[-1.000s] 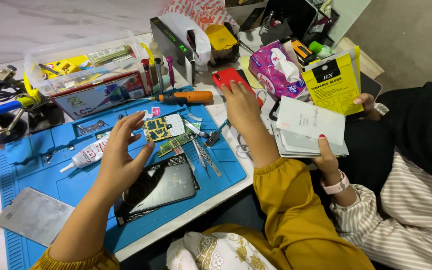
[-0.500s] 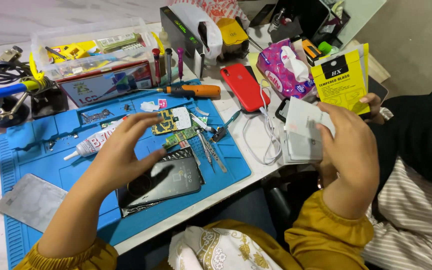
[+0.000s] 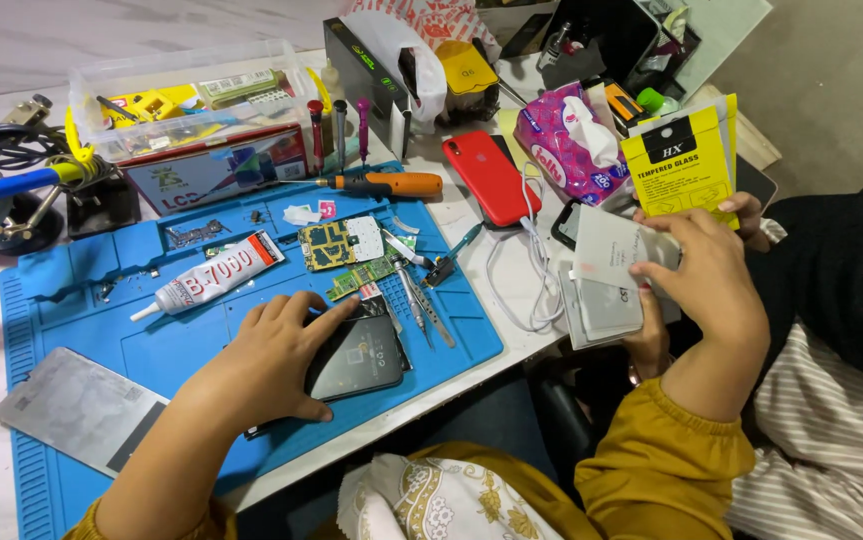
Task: Preparing a mobile phone for repair by unpacking and peeling a screen protector on a workbench
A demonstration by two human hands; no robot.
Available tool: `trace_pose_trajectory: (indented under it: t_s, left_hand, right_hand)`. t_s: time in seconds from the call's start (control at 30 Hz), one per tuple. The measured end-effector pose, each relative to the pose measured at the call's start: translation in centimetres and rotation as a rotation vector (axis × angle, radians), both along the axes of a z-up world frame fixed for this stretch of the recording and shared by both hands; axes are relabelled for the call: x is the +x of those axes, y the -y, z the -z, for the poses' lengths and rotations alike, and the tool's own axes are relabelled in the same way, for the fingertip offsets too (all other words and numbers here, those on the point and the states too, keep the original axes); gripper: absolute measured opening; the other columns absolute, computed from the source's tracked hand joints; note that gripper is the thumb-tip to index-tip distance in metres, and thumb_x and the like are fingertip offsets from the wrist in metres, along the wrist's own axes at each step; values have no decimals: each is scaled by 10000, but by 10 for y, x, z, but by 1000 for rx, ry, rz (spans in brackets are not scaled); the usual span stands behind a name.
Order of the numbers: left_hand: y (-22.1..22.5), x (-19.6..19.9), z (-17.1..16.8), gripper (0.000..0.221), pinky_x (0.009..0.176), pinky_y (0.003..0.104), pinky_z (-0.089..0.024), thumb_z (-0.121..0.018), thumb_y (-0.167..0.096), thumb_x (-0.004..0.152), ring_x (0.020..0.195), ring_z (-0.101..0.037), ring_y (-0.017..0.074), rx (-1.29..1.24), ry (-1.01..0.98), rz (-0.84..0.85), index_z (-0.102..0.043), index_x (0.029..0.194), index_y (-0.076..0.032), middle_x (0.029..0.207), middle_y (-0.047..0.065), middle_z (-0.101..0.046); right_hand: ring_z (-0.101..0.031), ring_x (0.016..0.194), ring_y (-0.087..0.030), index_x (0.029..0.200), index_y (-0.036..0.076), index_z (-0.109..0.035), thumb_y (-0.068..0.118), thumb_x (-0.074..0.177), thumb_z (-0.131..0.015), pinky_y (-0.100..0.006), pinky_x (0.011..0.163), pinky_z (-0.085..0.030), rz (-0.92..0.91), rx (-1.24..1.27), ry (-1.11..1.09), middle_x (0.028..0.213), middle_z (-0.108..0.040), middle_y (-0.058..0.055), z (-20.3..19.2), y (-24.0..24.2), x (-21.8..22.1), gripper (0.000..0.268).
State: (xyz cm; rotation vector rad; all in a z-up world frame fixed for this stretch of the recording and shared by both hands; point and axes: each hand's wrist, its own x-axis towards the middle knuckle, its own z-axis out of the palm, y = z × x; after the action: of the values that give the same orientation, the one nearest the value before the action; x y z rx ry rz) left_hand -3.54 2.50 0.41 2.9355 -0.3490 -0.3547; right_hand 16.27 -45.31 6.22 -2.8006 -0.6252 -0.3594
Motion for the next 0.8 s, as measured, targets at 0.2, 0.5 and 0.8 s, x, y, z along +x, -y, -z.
trace_pose_trajectory:
  t_s: [0.2, 0.5, 0.8]
  left_hand:
    - [1, -2, 0, 1349, 1023, 501, -398, -1005, -541, 593, 1201, -463, 364, -20, 20, 1, -198, 1643, -282, 1351, 104, -431]
    - [-3, -1, -6, 1293, 1059, 515, -356, -995, -562, 622, 1259, -422, 367, -117, 24, -9, -230, 1629, -291, 1412, 100, -410]
    - [20, -28, -67, 1035, 1246, 580, -370, -719, -669, 752, 1525, -405, 410, -887, 611, 367, -358, 1561, -134, 1610, 222, -367]
  right_hand:
    - [-533, 1320, -250, 1447, 168, -548, 321, 633, -904, -447, 1050, -363, -46, -65, -211, 1462, -572, -61, -7, -2, 14, 902]
    - [-640, 1013, -327, 1046, -38, -662, -26, 1024, -713, -417, 902, -414, -266, 185, 384, 1061, -689, -153, -30, -31, -30, 57]
    - [-682, 902, -283, 1057, 15, -688, 34, 992, -572, -372, 875, -552, -912, 816, -24, 980, -701, -149, -11, -212, -123, 134]
